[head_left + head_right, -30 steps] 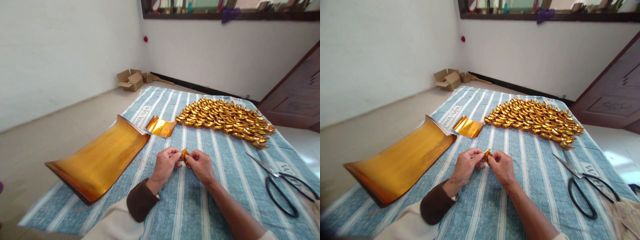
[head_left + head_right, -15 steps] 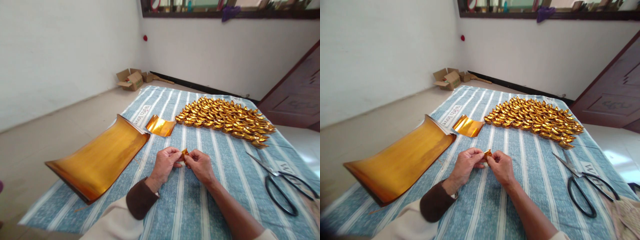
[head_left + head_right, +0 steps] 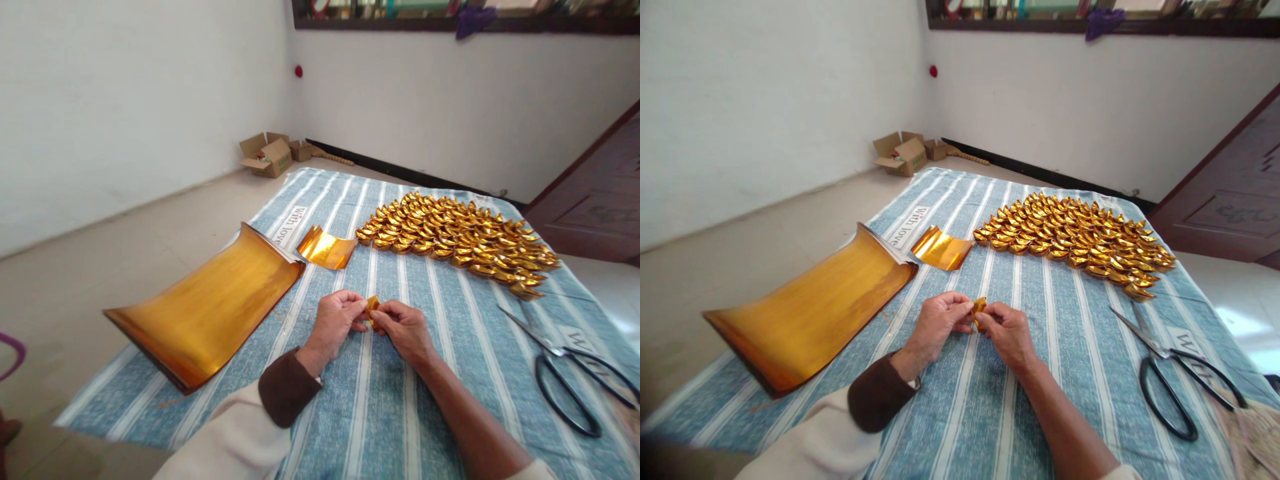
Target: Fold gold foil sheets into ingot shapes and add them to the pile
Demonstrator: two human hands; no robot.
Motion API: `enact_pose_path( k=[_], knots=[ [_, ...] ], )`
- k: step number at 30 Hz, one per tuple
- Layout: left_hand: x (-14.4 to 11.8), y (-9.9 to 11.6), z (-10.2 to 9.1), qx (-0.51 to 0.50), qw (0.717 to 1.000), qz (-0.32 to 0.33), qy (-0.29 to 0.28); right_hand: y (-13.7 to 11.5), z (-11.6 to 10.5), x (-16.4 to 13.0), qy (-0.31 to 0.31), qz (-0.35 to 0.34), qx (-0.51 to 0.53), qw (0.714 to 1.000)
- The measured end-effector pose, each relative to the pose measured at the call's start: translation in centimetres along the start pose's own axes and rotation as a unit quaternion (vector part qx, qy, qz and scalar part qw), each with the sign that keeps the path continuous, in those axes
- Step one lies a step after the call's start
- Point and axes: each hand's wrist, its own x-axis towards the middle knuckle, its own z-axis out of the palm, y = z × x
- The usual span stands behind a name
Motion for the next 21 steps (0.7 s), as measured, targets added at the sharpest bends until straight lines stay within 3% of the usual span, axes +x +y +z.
enact_pose_path(
  k=[5,16,21],
  knots=[
    [0.15,-0.16,-0.05,-0.002,1.000,0.001,-0.008,-0.31,-0.02,-0.08,0.003,-0.002,-0.006,1.000],
    [-0.09,0.00,-0.02,-0.020,1.000,0.007,0.014,-0.63,-0.88,-0.65,-0.028,-0.015,0.088,0.996],
    [-0.02,-0.18,-0.06,-0.019,1.000,0.014,0.008,-0.15,-0.68,-0.47,0.000,-0.025,0.035,0.999]
  ],
)
